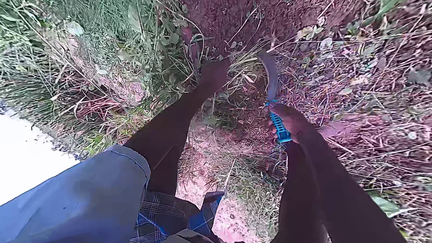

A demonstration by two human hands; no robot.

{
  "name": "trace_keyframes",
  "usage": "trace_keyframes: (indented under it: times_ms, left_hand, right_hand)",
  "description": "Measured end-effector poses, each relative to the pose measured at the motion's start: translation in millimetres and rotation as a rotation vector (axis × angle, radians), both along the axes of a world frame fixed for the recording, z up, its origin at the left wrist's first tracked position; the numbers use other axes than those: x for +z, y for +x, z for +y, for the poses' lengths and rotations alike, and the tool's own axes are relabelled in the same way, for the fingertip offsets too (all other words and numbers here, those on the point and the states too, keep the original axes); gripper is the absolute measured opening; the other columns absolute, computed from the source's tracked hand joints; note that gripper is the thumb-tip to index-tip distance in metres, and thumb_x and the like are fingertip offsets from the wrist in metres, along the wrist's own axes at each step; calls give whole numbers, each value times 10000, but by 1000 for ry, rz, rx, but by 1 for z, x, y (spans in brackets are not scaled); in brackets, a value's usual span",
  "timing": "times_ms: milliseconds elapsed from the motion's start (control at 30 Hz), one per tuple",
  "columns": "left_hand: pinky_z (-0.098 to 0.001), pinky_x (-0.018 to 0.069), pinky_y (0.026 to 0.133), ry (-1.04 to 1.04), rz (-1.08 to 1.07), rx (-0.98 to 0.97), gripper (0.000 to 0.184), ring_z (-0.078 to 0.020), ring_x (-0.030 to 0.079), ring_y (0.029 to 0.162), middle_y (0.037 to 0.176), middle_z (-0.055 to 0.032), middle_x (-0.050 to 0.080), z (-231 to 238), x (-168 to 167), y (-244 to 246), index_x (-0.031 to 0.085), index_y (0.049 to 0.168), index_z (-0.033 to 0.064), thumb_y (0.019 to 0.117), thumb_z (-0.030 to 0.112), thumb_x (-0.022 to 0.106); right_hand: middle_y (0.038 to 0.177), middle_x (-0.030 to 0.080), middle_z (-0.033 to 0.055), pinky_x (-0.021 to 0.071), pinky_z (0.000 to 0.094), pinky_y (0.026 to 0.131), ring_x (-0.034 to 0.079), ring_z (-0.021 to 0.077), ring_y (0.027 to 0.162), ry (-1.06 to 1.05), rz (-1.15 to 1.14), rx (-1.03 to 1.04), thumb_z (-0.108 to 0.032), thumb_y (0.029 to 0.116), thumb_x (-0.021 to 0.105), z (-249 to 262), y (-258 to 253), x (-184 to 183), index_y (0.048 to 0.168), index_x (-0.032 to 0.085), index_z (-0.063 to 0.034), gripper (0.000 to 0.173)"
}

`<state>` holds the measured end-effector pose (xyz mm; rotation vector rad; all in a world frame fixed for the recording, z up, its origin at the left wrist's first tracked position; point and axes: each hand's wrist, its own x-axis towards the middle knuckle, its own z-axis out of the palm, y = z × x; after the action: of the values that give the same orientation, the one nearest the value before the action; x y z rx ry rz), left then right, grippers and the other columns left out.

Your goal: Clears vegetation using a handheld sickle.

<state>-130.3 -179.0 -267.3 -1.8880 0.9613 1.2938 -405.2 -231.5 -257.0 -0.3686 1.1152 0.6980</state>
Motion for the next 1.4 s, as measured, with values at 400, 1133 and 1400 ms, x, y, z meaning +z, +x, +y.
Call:
trace_keyframes:
  times_ms: [400, 1133, 1400]
  left_hand:
    - [-733, 430, 1001, 21, 50, -96, 534, -547, 516, 1294, 1454, -298, 520, -5, -5, -8, 536, 1443, 36, 924, 61, 656]
    - [-534, 442, 1078, 138, 284, 534, 520, -395, 587, 1253, 1349, -300, 583, -38, 270, -58, 448, 1471, -60, 1081, 274, 530]
    - [-493, 505, 991, -481, -115, 954, 515, -320, 634, 1116, 1232, -269, 621, -101, 361, -18, 445, 1429, -63, 1083, 310, 526]
  right_hand:
    - [704, 564, 38, 473, 268, 412, 536, 124, 475, -53, 67, 141, -403, 1089, 464, -13, -51, 58, 1183, 585, -111, 330]
    - [685, 558, -1, 536, 304, 503, 564, 88, 521, -473, 817, -291, -383, 1124, 305, 64, -224, 339, 1188, 510, 26, 461]
    - [905, 603, 152, 543, 398, 668, 597, 177, 708, -519, 792, -273, -325, 1119, 363, 55, -199, 401, 1324, 502, 100, 492]
